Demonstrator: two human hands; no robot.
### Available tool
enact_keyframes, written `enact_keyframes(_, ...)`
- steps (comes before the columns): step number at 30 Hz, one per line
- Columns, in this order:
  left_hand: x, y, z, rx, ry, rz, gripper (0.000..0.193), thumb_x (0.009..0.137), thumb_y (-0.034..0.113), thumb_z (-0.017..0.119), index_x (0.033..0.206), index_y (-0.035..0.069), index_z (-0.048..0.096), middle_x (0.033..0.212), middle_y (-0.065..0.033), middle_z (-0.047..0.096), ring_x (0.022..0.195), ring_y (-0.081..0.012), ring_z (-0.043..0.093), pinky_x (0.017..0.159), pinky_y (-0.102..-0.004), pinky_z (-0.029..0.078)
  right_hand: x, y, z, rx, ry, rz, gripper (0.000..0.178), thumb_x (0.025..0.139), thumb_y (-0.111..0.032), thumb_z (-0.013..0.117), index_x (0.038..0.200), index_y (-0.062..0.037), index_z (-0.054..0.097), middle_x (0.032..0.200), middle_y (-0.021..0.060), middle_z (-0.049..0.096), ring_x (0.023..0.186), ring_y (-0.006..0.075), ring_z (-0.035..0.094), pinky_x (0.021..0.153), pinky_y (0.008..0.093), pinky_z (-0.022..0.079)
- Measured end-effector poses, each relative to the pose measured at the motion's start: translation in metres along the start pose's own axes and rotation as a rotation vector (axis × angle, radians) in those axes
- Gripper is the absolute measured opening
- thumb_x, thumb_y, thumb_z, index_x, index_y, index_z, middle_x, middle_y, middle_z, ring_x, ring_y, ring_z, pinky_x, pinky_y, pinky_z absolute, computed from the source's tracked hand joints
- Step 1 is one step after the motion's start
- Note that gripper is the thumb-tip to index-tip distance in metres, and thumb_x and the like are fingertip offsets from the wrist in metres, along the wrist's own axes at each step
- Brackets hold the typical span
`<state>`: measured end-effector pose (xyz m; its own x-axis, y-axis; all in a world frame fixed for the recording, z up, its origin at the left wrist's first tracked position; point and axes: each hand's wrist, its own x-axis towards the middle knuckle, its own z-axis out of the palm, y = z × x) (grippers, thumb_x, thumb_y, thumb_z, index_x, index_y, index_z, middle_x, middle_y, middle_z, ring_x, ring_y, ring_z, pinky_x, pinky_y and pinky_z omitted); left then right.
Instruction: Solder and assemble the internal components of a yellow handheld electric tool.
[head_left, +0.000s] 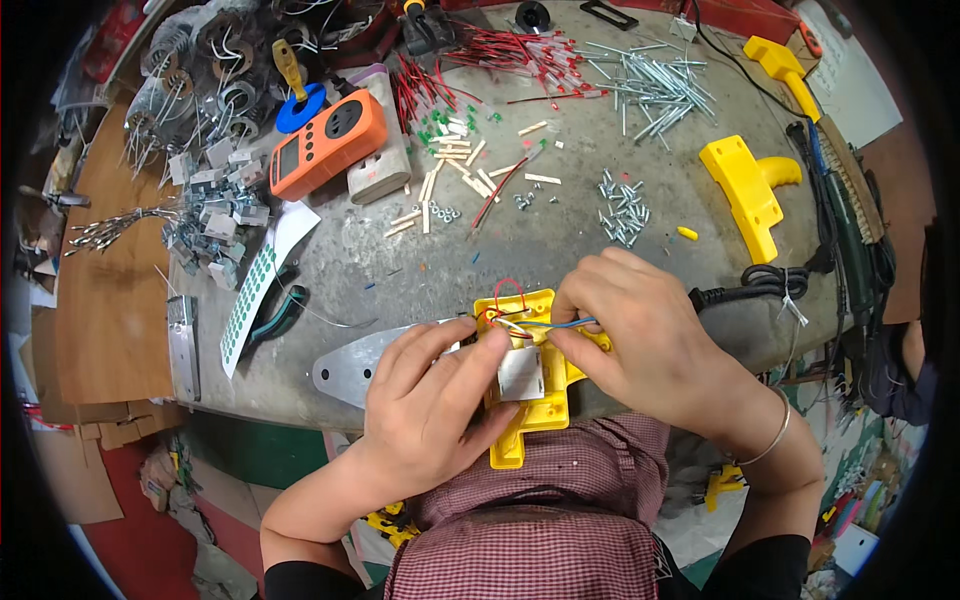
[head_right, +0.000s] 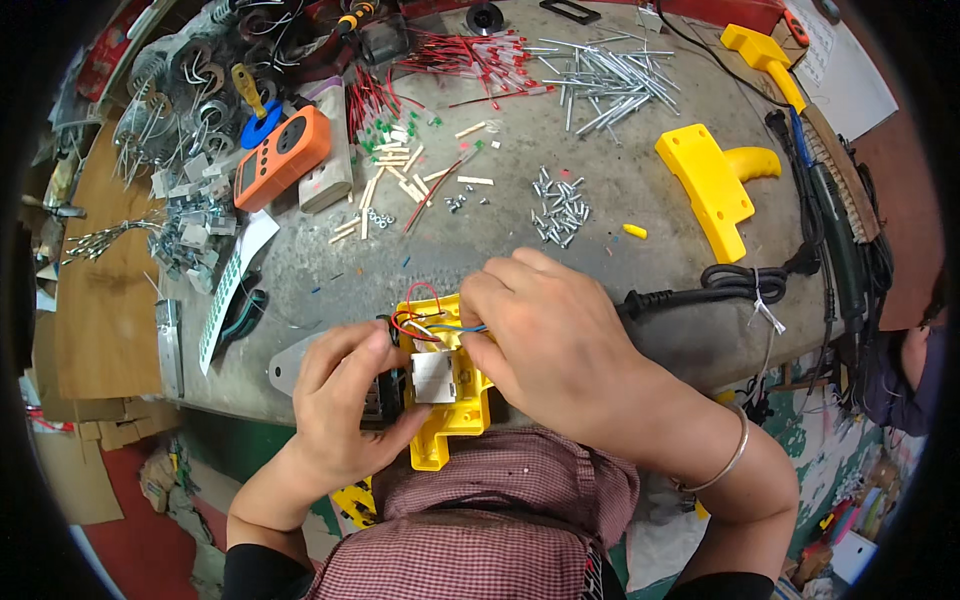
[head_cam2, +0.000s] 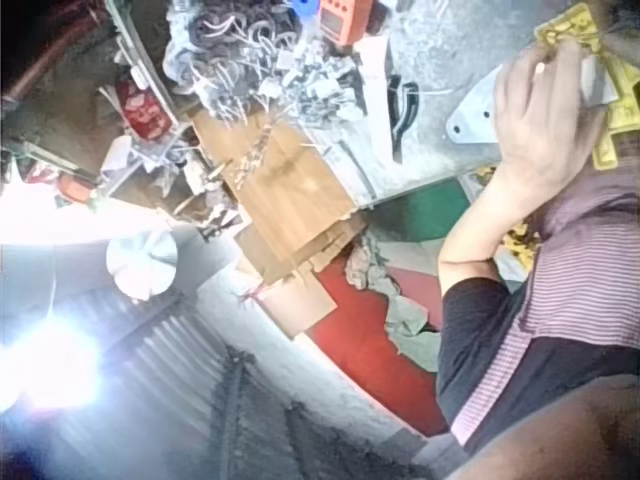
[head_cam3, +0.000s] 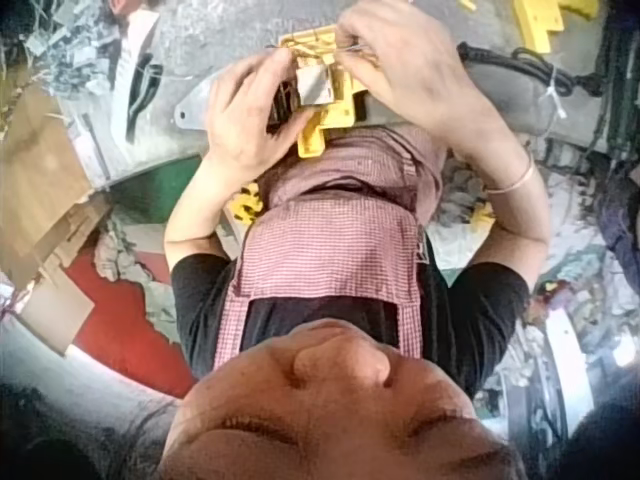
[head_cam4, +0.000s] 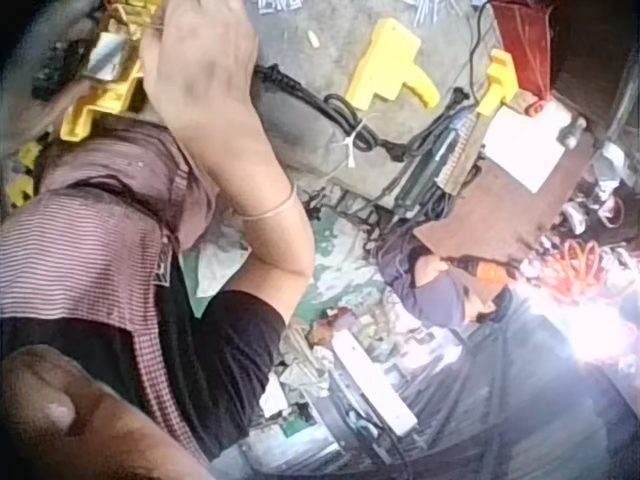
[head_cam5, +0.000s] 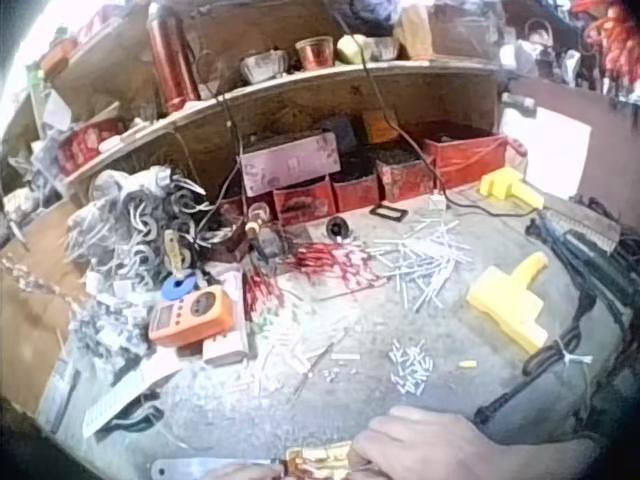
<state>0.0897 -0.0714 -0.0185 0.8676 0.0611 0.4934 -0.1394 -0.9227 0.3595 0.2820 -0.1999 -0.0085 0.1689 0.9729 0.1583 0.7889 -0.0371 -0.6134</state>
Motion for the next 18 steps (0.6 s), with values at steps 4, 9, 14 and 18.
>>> enact_keyframes(4, 0.006, 0.004, 0.0, 0.021, -0.081, -0.11, 0.08, 0.062, 0.009, 0.08, 0.134, 0.0, 0.047, 0.105, -0.0158, 0.061, 0.101, -0.0338, 0.059, 0.085, -0.0444, 0.048, 0.001, -0.003, 0.003, -0.051, 0.048, -0.001, 0.017, 0.077, -0.008, 0.067, 0.088, -0.0028, 0.056, 0.088, 0.0112, 0.057, 0.088, 0.0305, 0.057, 0.074, 0.04, 0.05)
enact_keyframes(9, 0.016, -0.001, -0.007, -0.008, -0.179, -0.095, 0.079, 0.063, 0.015, 0.08, 0.134, 0.0, 0.049, 0.097, -0.013, 0.062, 0.101, -0.033, 0.06, 0.085, -0.0443, 0.048, 0.002, -0.008, -0.007, -0.101, -0.032, 0.021, 0.018, 0.076, -0.01, 0.066, 0.088, -0.0012, 0.057, 0.089, 0.0121, 0.058, 0.089, 0.0307, 0.057, 0.076, 0.0402, 0.051)
enact_keyframes(14, -0.005, 0.001, -0.003, 0.094, 0.037, -0.128, 0.095, 0.059, 0.013, 0.087, 0.14, 0.002, 0.04, 0.107, -0.0156, 0.063, 0.102, -0.0376, 0.059, 0.088, -0.0451, 0.047, 0.006, -0.005, -0.008, -0.07, -0.073, 0.022, 0.016, 0.076, -0.009, 0.064, 0.088, -0.0008, 0.056, 0.09, 0.0128, 0.056, 0.09, 0.0319, 0.057, 0.075, 0.0412, 0.05)
enact_keyframes(18, 0.01, 0.012, -0.011, 0.197, -0.087, -0.047, 0.09, 0.057, 0.011, 0.085, 0.137, 0.001, 0.044, 0.108, -0.0158, 0.064, 0.1, -0.0376, 0.06, 0.089, -0.0465, 0.046, 0.006, -0.008, -0.01, -0.089, -0.073, 0.019, 0.016, 0.076, -0.008, 0.064, 0.087, -0.0012, 0.054, 0.089, 0.0127, 0.054, 0.089, 0.0316, 0.057, 0.074, 0.0416, 0.05)
